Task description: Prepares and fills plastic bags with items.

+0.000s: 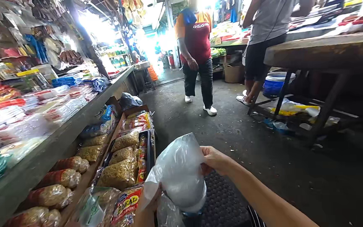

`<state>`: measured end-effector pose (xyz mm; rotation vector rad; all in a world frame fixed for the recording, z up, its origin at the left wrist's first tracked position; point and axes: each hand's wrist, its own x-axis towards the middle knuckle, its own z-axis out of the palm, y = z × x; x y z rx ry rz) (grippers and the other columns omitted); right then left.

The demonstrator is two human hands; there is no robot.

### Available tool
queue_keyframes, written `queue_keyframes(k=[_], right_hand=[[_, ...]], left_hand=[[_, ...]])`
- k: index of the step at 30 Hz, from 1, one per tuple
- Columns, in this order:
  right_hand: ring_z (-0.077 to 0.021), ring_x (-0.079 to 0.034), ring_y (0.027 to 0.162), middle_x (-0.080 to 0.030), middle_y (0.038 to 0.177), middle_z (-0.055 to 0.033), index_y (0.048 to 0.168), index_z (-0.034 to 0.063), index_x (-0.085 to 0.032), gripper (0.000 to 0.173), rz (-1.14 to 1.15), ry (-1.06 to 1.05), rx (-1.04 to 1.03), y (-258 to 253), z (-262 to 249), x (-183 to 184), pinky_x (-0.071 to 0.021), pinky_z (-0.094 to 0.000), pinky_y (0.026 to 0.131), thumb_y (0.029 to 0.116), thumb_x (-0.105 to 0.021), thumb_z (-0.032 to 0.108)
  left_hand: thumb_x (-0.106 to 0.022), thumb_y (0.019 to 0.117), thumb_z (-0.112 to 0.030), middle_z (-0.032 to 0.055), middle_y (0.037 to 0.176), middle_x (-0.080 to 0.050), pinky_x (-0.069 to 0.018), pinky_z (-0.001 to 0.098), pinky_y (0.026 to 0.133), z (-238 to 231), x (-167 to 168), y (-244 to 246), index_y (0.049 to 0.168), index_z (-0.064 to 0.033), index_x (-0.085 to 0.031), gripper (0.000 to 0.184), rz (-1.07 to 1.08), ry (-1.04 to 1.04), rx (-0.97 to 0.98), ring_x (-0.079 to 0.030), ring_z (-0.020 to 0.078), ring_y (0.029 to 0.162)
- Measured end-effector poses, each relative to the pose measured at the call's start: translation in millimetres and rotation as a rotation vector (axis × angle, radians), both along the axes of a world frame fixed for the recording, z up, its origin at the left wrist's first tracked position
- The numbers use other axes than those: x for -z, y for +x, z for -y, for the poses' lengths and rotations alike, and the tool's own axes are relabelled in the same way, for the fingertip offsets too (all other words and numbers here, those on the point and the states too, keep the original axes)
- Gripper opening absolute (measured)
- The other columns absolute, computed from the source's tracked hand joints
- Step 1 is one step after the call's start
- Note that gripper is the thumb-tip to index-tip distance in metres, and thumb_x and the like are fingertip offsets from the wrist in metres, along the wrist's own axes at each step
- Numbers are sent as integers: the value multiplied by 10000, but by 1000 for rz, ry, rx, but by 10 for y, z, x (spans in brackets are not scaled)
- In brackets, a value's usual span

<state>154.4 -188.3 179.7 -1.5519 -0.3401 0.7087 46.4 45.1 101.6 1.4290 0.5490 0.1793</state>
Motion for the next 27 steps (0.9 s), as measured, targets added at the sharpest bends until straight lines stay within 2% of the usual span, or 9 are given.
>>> queue_keyframes(k=[2, 10, 12, 14, 16, 18, 20, 22, 27], right_hand=[[-106, -640, 588, -645, 739, -25, 1149, 26, -580, 121, -27, 52, -9, 14, 10, 86, -549, -261, 550, 1057, -511, 64], [-93, -613, 577, -643, 734, -26, 1152, 37, -595, 130, -85, 19, 32, 57, -26, 277, -506, -238, 530, 1046, -522, 62], [-90, -639, 607, -657, 739, -12, 1136, 48, -585, 126, -182, 178, 45, 19, 23, 369, -539, -239, 571, 1058, -488, 64], [-119, -688, 702, -694, 825, -26, 1175, 46, -557, 160, -271, 400, 47, -32, 92, 466, -595, -281, 689, 1055, -452, 44], [-157, -713, 801, -709, 924, -52, 1245, 29, -538, 286, -256, 534, 42, -83, 153, 508, -611, -323, 778, 967, -508, -35], [-153, -709, 826, -695, 953, -45, 1243, 16, -540, 377, -171, 489, 70, -178, 163, 436, -615, -323, 801, 884, -582, -92], [-132, -686, 812, -668, 949, -41, 1238, -3, -546, 360, -67, 341, 122, -272, 113, 322, -599, -305, 775, 899, -607, -109], [-125, -665, 777, -647, 943, -57, 1247, -14, -547, 339, -22, 222, 158, -320, 74, 241, -584, -287, 731, 925, -610, -97], [-115, -650, 608, -677, 793, -54, 1210, 34, -567, 218, -158, 266, 188, -362, 99, 251, -568, -258, 592, 999, -578, -21]], left_hand=[[-414, 1049, 5, -32, 648, -594, -518, 203, 555, 107, -156, -16, 934, -69, -536, 183, -61, -10, 6, -589, 31, 567], [-392, 1064, -74, -21, 684, -646, -554, 240, 597, 67, 28, 27, 953, -89, -588, 227, 14, -135, 160, -633, 54, 611], [-292, 1090, -124, -40, 661, -648, -556, 218, 578, 93, 81, -93, 930, -131, -579, 329, 71, -269, 188, -627, 33, 582], [-222, 1116, -206, -50, 599, -615, -485, 163, 505, 137, 64, -221, 859, -149, -598, 459, 94, -376, 185, -550, 3, 496], [-299, 1103, -208, -39, 672, -667, -512, 157, 545, 150, 19, -368, 918, -144, -642, 395, 137, -405, 183, -594, 3, 548], [-463, 977, -72, -20, 772, -719, -562, 196, 623, 137, 47, -468, 1009, -134, -671, 219, 194, -382, 176, -663, 31, 649], [-498, 941, 45, -9, 810, -716, -583, 228, 682, 211, -15, -508, 1055, -74, -616, 203, 158, -230, 128, -682, 48, 709], [-511, 944, 97, -13, 741, -695, -570, 212, 635, 302, -86, -495, 972, -48, -622, 185, 101, -148, 54, -657, 39, 642], [-367, 1063, -74, -43, 606, -606, -446, 145, 487, 252, 42, -528, 798, -96, -638, 379, 106, -311, 184, -525, -8, 495]])
